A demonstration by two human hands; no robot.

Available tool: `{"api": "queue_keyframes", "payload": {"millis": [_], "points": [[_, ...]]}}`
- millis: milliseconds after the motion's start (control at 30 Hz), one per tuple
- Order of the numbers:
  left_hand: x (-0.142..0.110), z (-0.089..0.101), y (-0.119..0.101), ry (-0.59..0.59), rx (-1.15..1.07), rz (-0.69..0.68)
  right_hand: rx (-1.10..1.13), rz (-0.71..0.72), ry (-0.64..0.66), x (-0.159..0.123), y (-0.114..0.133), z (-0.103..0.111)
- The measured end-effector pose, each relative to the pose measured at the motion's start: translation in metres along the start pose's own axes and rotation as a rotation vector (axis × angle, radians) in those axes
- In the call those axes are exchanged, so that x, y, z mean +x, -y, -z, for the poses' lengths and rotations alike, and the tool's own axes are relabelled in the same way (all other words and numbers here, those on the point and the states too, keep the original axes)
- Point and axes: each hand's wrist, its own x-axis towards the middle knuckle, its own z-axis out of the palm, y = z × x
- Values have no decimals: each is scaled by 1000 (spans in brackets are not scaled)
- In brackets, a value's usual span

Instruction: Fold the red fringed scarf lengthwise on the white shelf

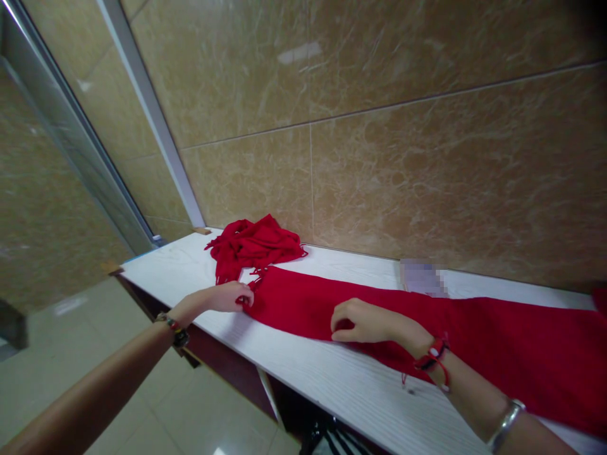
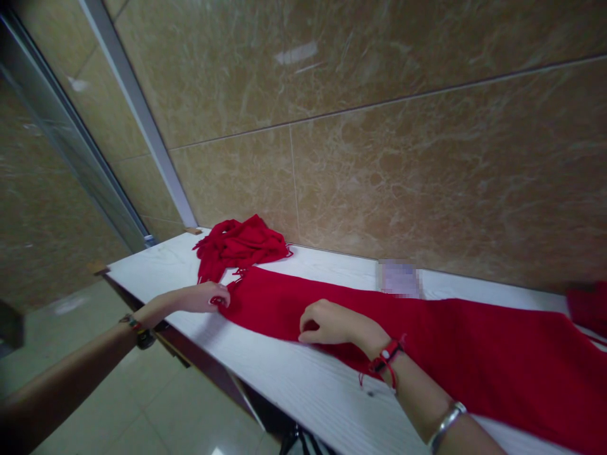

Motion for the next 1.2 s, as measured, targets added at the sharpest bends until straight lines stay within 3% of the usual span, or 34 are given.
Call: {"api": "queue_keyframes", "payload": {"millis": [67, 167, 233, 300, 500, 700, 933, 1200], "points": [[2, 4, 5, -6, -78, 25, 12, -44, -67, 2, -4, -4], [13, 8, 14, -149, -161, 117, -77, -159, -156, 5, -14, -17], [25, 7, 18, -225, -162, 177, -137, -232, -111, 4, -20, -28], [35, 3, 19, -199, -154, 185, -166, -262, -48, 2, -24, -35], [45, -7, 18, -89, -204, 138, -187, -267, -33, -1, -24, -39], [43, -16, 21, -230, -486, 107, -192, -280, -55, 0, -23, -40], [53, -17, 15, -361, -630, 155, -212, -283, -45, -1, -20, -38], [42, -9, 27, -375, -589, 187, -197, -284, -47, 0, -21, -39]]}}
